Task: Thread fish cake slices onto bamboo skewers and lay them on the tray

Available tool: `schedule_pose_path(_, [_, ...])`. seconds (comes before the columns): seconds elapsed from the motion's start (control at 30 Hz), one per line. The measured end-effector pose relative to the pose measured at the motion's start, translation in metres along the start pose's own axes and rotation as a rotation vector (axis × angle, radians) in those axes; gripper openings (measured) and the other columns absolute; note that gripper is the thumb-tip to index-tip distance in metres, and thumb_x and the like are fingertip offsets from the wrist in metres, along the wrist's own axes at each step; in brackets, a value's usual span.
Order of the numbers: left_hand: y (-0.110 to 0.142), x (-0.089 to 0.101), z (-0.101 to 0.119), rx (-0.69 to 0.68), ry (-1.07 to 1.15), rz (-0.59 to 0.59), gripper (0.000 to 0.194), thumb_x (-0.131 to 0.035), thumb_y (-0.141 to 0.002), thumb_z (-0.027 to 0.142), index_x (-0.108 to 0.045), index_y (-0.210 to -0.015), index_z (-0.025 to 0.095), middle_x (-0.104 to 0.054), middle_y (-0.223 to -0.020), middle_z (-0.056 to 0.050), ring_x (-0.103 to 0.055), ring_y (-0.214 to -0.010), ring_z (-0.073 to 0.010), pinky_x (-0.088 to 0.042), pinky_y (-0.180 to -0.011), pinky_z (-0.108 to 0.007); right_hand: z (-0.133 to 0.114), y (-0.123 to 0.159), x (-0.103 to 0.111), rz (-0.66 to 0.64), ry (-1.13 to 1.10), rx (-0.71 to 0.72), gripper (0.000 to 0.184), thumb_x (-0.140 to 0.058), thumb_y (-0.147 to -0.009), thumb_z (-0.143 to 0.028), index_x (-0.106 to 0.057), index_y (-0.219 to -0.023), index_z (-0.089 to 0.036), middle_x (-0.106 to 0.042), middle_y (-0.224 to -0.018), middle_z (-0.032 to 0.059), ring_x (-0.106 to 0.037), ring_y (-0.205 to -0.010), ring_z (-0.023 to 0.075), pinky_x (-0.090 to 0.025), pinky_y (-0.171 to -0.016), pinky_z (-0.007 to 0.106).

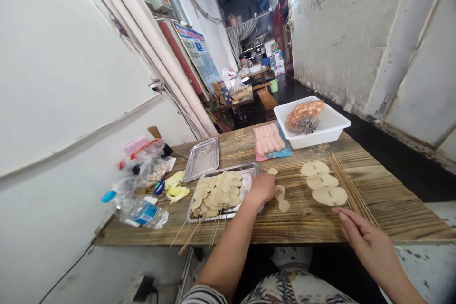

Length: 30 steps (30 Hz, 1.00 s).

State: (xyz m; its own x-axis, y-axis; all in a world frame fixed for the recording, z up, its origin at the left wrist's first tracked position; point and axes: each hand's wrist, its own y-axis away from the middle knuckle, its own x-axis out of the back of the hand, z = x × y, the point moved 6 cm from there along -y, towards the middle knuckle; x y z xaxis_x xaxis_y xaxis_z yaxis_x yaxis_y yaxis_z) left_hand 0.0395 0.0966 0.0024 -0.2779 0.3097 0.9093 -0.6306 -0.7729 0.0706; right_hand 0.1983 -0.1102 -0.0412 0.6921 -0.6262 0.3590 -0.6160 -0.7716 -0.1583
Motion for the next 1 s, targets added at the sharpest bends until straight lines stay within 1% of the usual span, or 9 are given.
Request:
schedule_pose_path(0.13, [-0.003,-0.01,0.001,0.113,-0.02,0.069,0.026,-0.063,-0.063,0.043,-0.062,-0.057,0.017,-0.062,-0.067,-0.012,-0.058,-0.079,-0.0287,-0.034,-0.08,-0.04,0.002,0.002,-0.006,-0.091,-0.036,-0.068,0.039,-0.049,-0.079,-0.045,-0.064,-0.101,-0.016,-0.071,-0.083,0.0068,-0.059,-0.053,0.0141,-0.049,-0.05,0.021])
schedule_pose_path(0.27, [-0.006,-0.018,-0.001,0.109,0.106,0.102,0.024,-0.068,-0.057,0.034,-0.065,-0.074,0.018,-0.062,-0.072,-0.009,-0.057,-0.073,-0.0238,-0.038,-0.072,-0.033,0.003,0.003,-0.005,-0.099,0.0,-0.083,0.04,-0.049,-0.078,-0.046,-0.065,-0.1,-0.017,-0.071,-0.077,0.0049,-0.059,-0.053,0.015,-0.048,-0.05,0.022])
schedule_pose_path(0.47, [0.0,-0.03,0.019,-0.122,0.367,0.073,0.048,-0.057,-0.065,0.016,-0.057,-0.113,0.021,-0.065,-0.087,-0.005,-0.056,-0.075,-0.0184,-0.04,-0.072,-0.028,0.008,0.004,-0.006,-0.101,-0.044,-0.074,0.039,-0.05,-0.079,-0.046,-0.064,-0.1,-0.017,-0.069,-0.073,0.0042,-0.058,-0.053,0.0154,-0.048,-0.049,0.022])
schedule_pose_path(0.57, [0.011,-0.036,0.046,-0.372,0.399,0.069,0.044,-0.053,-0.069,0.013,-0.058,-0.112,0.023,-0.063,-0.104,-0.007,-0.054,-0.094,-0.0208,-0.038,-0.084,-0.03,0.01,0.005,-0.008,-0.109,-0.047,-0.086,0.04,-0.05,-0.078,-0.047,-0.064,-0.101,-0.017,-0.069,-0.074,0.0045,-0.058,-0.054,0.0152,-0.047,-0.049,0.022])
schedule_pose_path(0.63, [0.015,-0.041,0.054,-0.401,0.379,0.075,0.041,-0.056,-0.069,0.016,-0.059,-0.11,0.022,-0.063,-0.103,-0.009,-0.054,-0.096,-0.0232,-0.037,-0.087,-0.033,0.01,0.006,-0.007,-0.115,-0.04,-0.086,0.041,-0.049,-0.079,-0.047,-0.063,-0.102,-0.017,-0.067,-0.068,0.0031,-0.056,-0.051,0.0144,-0.046,-0.048,0.021])
schedule_pose_path(0.73, [0.015,-0.045,0.053,-0.332,0.436,0.12,0.032,-0.055,-0.072,0.02,-0.064,-0.102,0.022,-0.064,-0.102,-0.009,-0.054,-0.097,-0.0237,-0.036,-0.09,-0.035,0.01,0.007,-0.004,-0.111,-0.024,-0.093,0.041,-0.049,-0.079,-0.048,-0.063,-0.102,-0.017,-0.063,-0.058,0.0009,-0.053,-0.048,0.0141,-0.044,-0.046,0.021])
schedule_pose_path(0.83, [0.009,-0.045,0.042,-0.248,0.654,0.133,0.022,-0.051,-0.076,0.025,-0.068,-0.091,0.022,-0.066,-0.096,-0.007,-0.057,-0.092,-0.021,-0.039,-0.088,-0.035,0.012,0.008,-0.002,-0.085,-0.046,-0.117,0.041,-0.05,-0.078,-0.048,-0.063,-0.101,-0.016,-0.068,-0.077,0.0055,-0.057,-0.056,0.0145,-0.048,-0.053,0.021])
schedule_pose_path(0.9, [0.002,-0.041,0.026,-0.106,0.878,0.165,0.021,-0.054,-0.074,0.028,-0.068,-0.088,0.019,-0.067,-0.09,-0.007,-0.06,-0.081,-0.0198,-0.045,-0.079,-0.036,0.013,0.01,-0.002,-0.093,-0.08,-0.115,0.041,-0.05,-0.078,-0.047,-0.062,-0.103,-0.016,-0.069,-0.087,0.0075,-0.059,-0.059,0.0143,-0.048,-0.055,0.021])
schedule_pose_path(1.0, [-0.005,-0.03,0.003,0.113,1.188,0.215,0.023,-0.06,-0.07,0.026,-0.066,-0.088,0.014,-0.065,-0.088,-0.008,-0.06,-0.072,-0.0178,-0.049,-0.067,-0.035,0.015,0.012,-0.005,-0.119,-0.097,-0.098,0.04,-0.052,-0.078,-0.046,-0.062,-0.104,-0.017,-0.07,-0.077,0.0059,-0.059,-0.056,0.0143,-0.048,-0.053,0.021])
